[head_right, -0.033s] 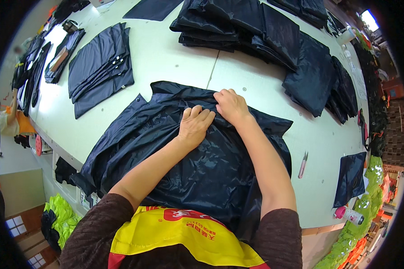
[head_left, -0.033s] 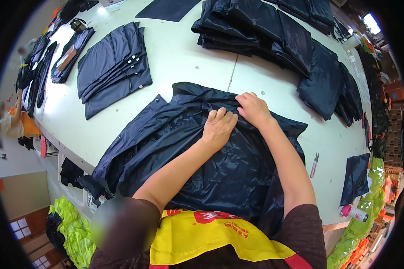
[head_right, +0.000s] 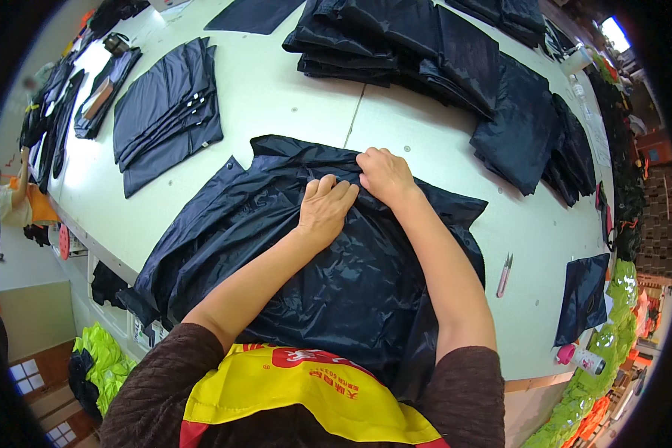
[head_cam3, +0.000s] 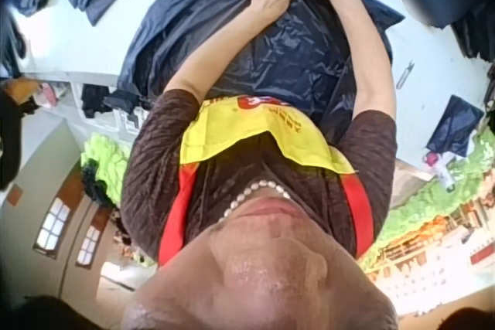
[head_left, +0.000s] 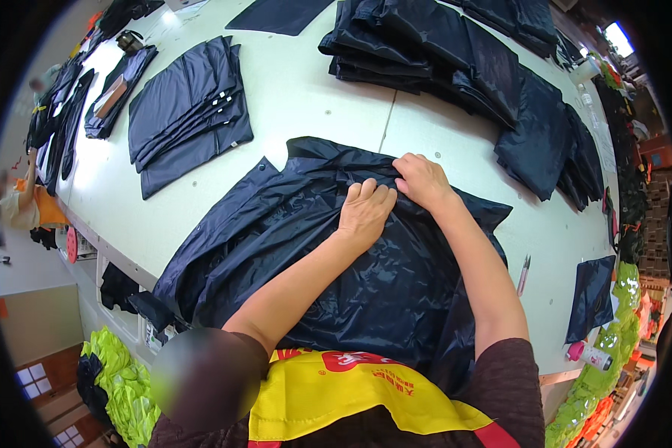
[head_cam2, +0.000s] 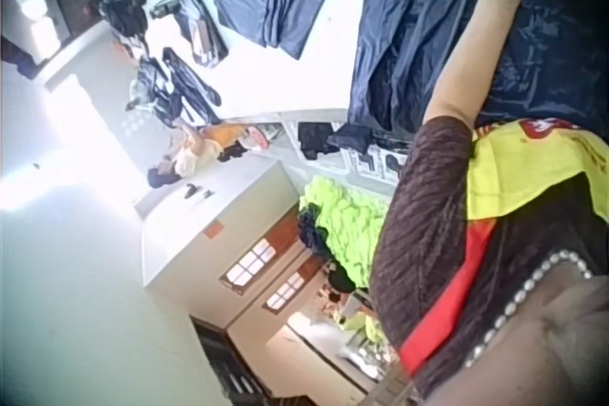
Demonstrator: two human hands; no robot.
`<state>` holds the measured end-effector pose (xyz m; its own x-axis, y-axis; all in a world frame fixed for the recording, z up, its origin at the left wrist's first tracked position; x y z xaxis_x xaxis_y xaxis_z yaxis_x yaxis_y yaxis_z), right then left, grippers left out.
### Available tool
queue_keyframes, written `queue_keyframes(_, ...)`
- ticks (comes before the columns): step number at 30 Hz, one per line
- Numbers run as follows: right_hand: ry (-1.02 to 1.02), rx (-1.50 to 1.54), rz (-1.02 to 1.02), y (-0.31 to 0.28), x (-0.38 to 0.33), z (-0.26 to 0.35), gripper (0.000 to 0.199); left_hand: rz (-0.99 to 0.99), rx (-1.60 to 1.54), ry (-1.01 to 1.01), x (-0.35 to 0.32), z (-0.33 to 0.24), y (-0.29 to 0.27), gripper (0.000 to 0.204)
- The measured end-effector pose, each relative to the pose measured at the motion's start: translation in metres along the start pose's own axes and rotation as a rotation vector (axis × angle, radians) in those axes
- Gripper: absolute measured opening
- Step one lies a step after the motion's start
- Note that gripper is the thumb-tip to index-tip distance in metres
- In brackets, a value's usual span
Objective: The person folds a dark blue jacket on a white table. They smooth the fabric, fold the sleeves inward, fold the body in half, and then fold it again into a compact rectangle. The folded jacket is placed into a clear plastic bag and set aside.
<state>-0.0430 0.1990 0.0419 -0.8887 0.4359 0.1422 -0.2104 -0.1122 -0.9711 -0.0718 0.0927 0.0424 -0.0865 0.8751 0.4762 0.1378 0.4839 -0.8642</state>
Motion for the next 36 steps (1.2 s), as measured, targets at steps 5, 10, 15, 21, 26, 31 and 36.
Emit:
queue_keyframes(5,0.132,0.04,-0.022,0.017,0.019,-0.024,0.009,-0.012,-0.161,-0.064,0.02,0.006,0.014,0.017)
queue_keyframes(10,0.072,0.122,-0.008,0.012,0.036,-0.016,0.012,-0.037,-0.252,-0.034,0.024,0.015,0.025,0.02)
queue_keyframes(15,-0.13,0.168,0.012,0.027,0.07,0.009,0.013,-0.139,-0.301,-0.009,0.018,0.014,0.025,0.035)
queue_keyframes(21,-0.175,0.451,-0.087,0.005,0.061,0.037,0.01,0.01,-0.473,-0.166,0.018,0.025,0.032,0.029)
queue_keyframes(26,-0.063,0.405,-0.081,0.005,0.052,0.018,0.01,0.108,-0.519,-0.131,0.033,0.033,0.027,0.031)
queue_keyframes(31,0.212,0.226,0.241,0.024,0.046,-0.025,0.015,0.178,-0.473,0.153,0.04,0.041,0.022,0.035)
queue_keyframes(36,0.335,0.032,0.413,0.009,0.004,-0.078,0.019,0.184,-0.409,0.111,0.041,0.035,0.025,0.034)
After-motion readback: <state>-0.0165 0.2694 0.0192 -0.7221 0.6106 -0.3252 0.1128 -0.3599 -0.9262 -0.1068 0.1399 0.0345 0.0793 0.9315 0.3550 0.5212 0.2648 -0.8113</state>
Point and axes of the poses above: each hand's wrist, its own x-axis towards the middle knuckle, its own y-axis out of the palm, z = x × y, the point moved 8 cm from there along x, towards the middle knuckle, and after that the axes turned 3 degrees about -z, right-handed, at the moved point
